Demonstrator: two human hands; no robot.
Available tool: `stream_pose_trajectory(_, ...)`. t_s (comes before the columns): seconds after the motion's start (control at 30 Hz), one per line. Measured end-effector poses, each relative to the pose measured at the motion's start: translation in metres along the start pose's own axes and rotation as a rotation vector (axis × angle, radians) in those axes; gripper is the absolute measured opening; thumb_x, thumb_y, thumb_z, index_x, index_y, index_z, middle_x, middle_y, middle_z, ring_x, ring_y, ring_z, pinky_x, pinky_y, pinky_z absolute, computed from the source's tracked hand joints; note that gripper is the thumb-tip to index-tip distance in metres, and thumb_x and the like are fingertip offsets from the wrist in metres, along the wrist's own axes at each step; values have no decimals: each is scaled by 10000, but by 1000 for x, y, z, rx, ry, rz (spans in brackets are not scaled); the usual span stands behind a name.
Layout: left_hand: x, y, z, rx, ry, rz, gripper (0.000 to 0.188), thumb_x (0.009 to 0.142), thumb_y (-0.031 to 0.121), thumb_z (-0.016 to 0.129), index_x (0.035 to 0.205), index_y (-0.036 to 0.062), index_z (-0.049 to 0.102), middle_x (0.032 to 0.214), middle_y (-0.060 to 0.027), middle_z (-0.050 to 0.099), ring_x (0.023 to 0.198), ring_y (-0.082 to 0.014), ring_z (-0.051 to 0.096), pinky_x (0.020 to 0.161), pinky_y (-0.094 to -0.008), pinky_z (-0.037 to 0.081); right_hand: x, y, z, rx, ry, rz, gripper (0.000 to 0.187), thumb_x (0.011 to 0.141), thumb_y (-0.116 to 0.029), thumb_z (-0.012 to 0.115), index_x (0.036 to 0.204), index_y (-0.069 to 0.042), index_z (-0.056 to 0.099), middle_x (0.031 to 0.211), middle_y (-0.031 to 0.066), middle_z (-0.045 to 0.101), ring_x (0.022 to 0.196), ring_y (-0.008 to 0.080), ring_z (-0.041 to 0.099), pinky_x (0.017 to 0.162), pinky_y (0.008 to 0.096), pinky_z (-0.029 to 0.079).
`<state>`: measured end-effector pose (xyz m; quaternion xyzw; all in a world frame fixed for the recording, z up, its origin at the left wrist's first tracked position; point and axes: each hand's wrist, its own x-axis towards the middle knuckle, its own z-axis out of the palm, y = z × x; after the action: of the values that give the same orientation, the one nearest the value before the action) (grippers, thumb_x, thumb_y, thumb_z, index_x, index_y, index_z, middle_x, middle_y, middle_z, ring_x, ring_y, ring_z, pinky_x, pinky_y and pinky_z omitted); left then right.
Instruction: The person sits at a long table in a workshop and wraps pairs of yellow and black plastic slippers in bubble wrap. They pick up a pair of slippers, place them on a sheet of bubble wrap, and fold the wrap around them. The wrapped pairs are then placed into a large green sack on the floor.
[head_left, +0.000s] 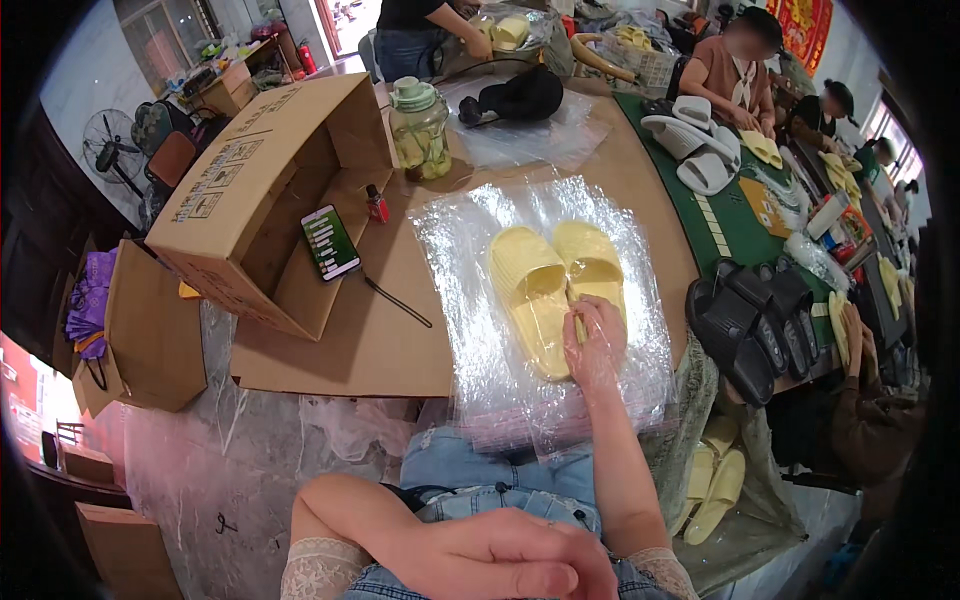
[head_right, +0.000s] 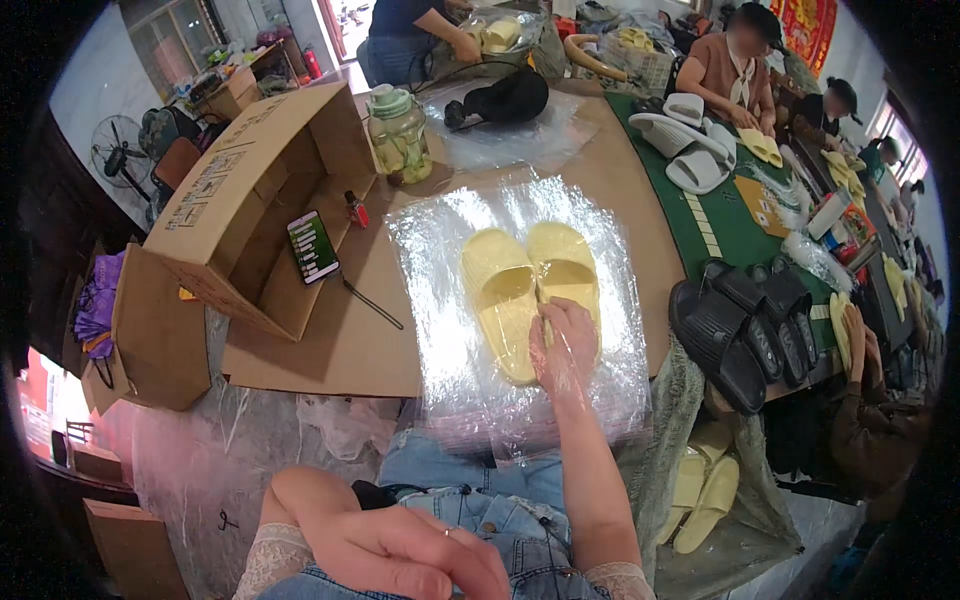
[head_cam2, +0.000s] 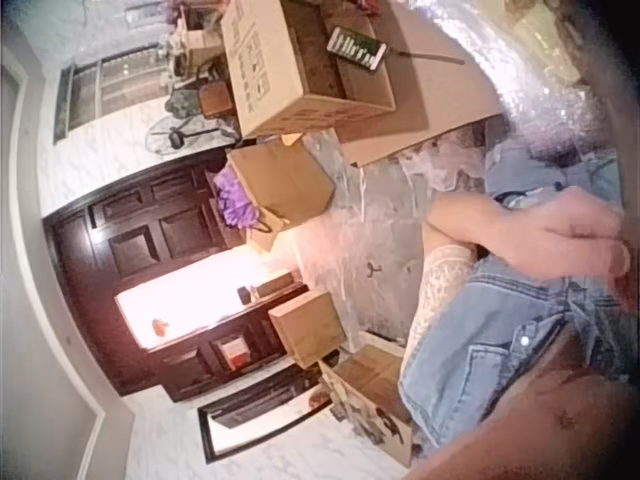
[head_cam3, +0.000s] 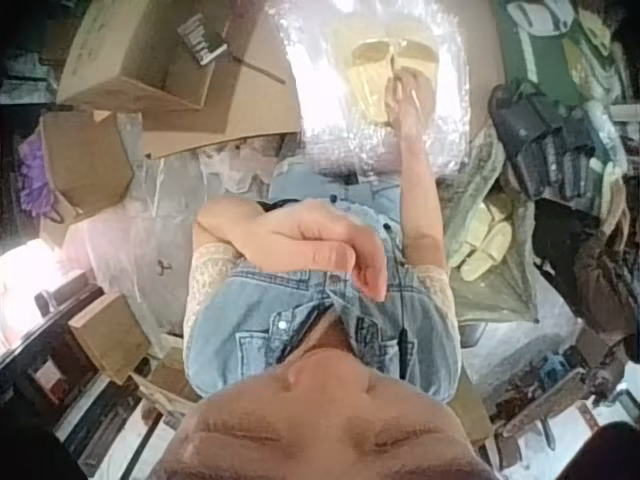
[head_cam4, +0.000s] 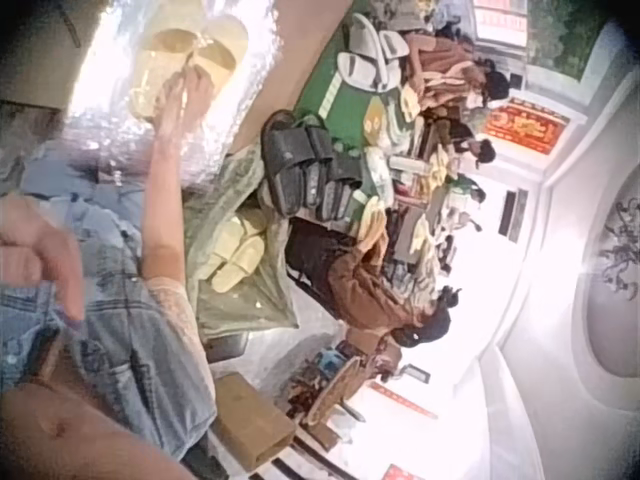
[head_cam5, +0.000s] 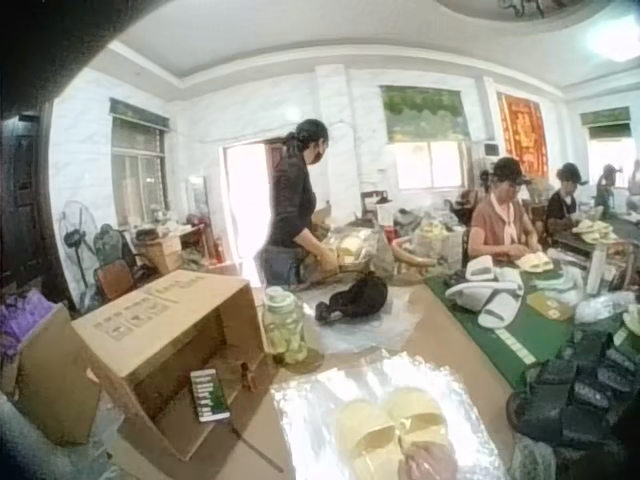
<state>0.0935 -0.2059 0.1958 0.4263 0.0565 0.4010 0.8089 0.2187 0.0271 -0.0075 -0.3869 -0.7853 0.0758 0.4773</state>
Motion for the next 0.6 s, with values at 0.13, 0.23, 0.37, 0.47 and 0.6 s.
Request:
stream_pose_trajectory(0.13,9,1,7,-40,-44,79,295,1094,194,485,1150,-55,633,1089,-123,673,1020,-213,646,865,-317,505,2,-6,-3,-10,-8,11,188,791,-32,747,974,-43,706,1026,155,684,984,345,655,872,436,518)
stream_pose_trajectory(0.23,18,3,9,65,-85,163,254,1084,175,509,1108,-37,646,1045,-117,678,967,-212,636,824,-331,492,2,-4,-2,11,18,1,186,791,-30,746,972,-40,705,1025,154,683,990,344,655,875,432,519)
stream_pose_trajectory(0.37,18,4,10,100,-101,171,220,1073,164,535,1091,-21,653,1027,-109,679,942,-210,629,810,-335,484,3,-6,-3,-7,7,6,181,793,-37,746,969,-38,703,1030,149,681,988,341,654,875,433,517)
stream_pose_trajectory(0.47,17,-5,13,-15,-54,145,237,1080,182,523,1091,-14,657,1040,-97,675,955,-195,622,837,-326,483,1,-4,-2,-16,3,5,179,794,-44,743,969,-39,704,1037,146,680,992,338,652,873,437,515)
stream_pose_trajectory(0.6,13,-18,19,-323,1,-61,331,1108,249,456,1150,-18,647,1105,-81,663,1004,-162,609,892,-308,480,2,-5,-2,-6,-8,12,181,792,-45,740,970,-43,705,1041,145,678,989,338,649,867,442,514)
